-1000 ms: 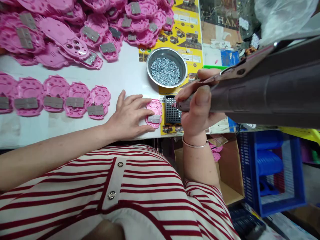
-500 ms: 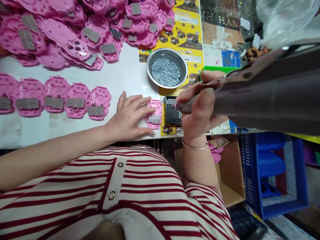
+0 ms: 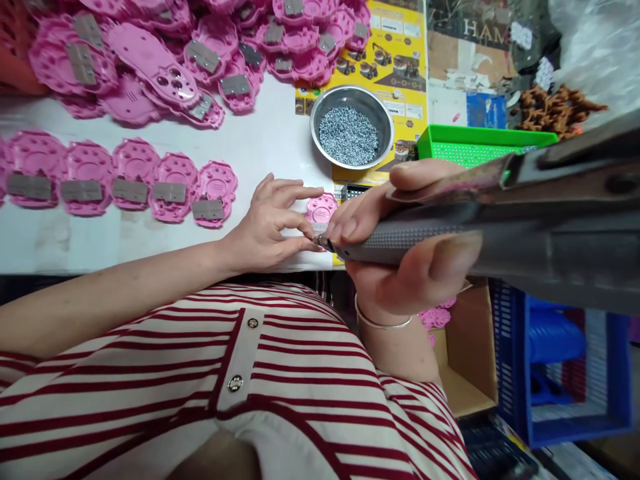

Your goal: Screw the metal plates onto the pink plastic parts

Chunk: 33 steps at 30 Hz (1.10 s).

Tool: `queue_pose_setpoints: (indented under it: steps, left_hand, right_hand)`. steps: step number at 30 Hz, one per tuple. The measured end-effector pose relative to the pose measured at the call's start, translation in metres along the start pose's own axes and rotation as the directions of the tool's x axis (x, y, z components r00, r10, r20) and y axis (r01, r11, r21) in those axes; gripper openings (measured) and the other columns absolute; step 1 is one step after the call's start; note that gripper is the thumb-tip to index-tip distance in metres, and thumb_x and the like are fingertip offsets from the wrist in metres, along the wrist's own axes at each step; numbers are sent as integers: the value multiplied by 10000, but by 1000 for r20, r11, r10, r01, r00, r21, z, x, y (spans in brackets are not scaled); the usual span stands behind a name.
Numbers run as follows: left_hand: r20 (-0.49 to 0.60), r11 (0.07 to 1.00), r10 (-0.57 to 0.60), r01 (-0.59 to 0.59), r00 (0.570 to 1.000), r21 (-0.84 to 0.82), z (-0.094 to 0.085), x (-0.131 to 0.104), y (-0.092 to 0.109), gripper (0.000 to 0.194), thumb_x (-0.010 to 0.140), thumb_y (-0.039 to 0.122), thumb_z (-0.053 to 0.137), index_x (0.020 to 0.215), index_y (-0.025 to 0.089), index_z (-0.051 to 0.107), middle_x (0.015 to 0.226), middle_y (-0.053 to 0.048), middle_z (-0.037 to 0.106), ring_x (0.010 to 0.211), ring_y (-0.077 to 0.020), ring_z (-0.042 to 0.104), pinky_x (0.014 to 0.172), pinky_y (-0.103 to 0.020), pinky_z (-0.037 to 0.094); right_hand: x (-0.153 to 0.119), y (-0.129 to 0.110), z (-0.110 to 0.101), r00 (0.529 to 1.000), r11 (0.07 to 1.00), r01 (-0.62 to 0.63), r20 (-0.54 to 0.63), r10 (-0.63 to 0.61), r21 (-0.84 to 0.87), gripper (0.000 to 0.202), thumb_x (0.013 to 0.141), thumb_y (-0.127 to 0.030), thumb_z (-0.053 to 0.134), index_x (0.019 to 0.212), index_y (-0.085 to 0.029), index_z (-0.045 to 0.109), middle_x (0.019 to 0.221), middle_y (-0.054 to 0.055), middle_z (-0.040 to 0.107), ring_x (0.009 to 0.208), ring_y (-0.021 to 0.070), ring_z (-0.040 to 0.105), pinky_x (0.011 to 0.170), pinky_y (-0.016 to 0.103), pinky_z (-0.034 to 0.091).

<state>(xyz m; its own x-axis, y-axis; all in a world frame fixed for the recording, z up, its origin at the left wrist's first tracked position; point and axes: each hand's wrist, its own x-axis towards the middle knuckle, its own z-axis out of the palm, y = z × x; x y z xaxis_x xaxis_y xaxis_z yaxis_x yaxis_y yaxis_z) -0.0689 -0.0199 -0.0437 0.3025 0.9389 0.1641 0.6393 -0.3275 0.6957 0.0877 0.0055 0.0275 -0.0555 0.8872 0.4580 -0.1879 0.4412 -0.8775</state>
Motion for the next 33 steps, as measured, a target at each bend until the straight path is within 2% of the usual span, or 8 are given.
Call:
queue_pose_setpoints:
  steps: [1, 3, 7, 10, 15, 20, 24, 33]
  left_hand:
    - [11, 1000, 5, -5, 1000, 1, 0, 0, 0, 99, 826, 407, 796, 807, 310, 788, 1452, 38, 609, 1396, -273, 445, 1257, -565, 154]
    - [37, 1000, 10, -10, 999, 18, 1, 1, -1, 123, 837, 422, 785, 812, 302, 785, 1453, 30, 607, 1398, -278, 445, 1257, -570, 153]
    - [60, 994, -39, 33, 997, 104, 2, 3, -3, 464, 769, 564, 812, 1147, 304, 747, 1535, -40, 526, 1439, -340, 389, 1251, -643, 98]
    - [98, 987, -77, 62, 992, 147, 3, 4, -3, 545, 764, 576, 809, 1215, 281, 726, 1568, -74, 480, 1467, -391, 338, 1225, -715, 63]
    - [137, 986, -104, 84, 985, 142, 2, 8, -1, 393, 798, 514, 797, 1133, 311, 766, 1562, -53, 487, 1477, -407, 322, 1203, -760, 38]
    - [155, 983, -140, 118, 978, 139, -1, 10, 0, 368, 794, 515, 797, 1111, 331, 774, 1559, -47, 491, 1476, -411, 319, 1195, -775, 31]
    - [154, 983, -147, 126, 977, 135, 0, 12, -1, 395, 782, 518, 807, 1132, 341, 766, 1560, -42, 490, 1479, -406, 318, 1199, -770, 21]
    - [159, 983, -141, 120, 977, 137, 0, 12, 0, 405, 775, 512, 815, 1135, 335, 766, 1561, -54, 488, 1476, -408, 320, 1194, -777, 16]
  right_hand:
    - [1, 4, 2, 983, 982, 181, -21, -180, 59, 403, 926, -621, 462, 886, -279, 672, 493, -61, 438, 383, 94, 431, 360, 260, 442]
    - [-1, 14, 3, 951, 949, 305, 26, -307, 77, 330, 881, -584, 549, 997, -307, 684, 510, -74, 452, 380, 88, 432, 345, 244, 438]
    - [-13, 25, 4, 994, 986, -48, 85, 62, -159, 455, 790, -656, 658, 1108, -347, 559, 690, -47, 571, 633, 165, 636, 595, 362, 620]
    - [-18, 25, 5, 982, 966, -138, 99, 163, -217, 519, 753, -670, 685, 1120, -343, 519, 735, -36, 580, 680, 178, 644, 638, 386, 620]
    - [-13, 41, 5, 995, 971, -53, 66, 70, -231, 546, 761, -722, 634, 1146, -358, 502, 684, -49, 555, 573, 152, 558, 616, 373, 579]
    - [-7, 55, 3, 978, 967, 205, 0, -207, -152, 375, 866, -684, 483, 1071, -390, 591, 555, -59, 409, 408, 118, 370, 427, 294, 406]
    - [-7, 51, 2, 989, 976, 145, 37, -141, -161, 297, 899, -599, 476, 1051, -396, 629, 587, -33, 464, 460, 152, 439, 530, 353, 466]
    - [-8, 63, -1, 995, 990, 99, 11, -99, -104, 311, 879, -637, 479, 1039, -387, 572, 606, -23, 448, 493, 168, 465, 574, 375, 473]
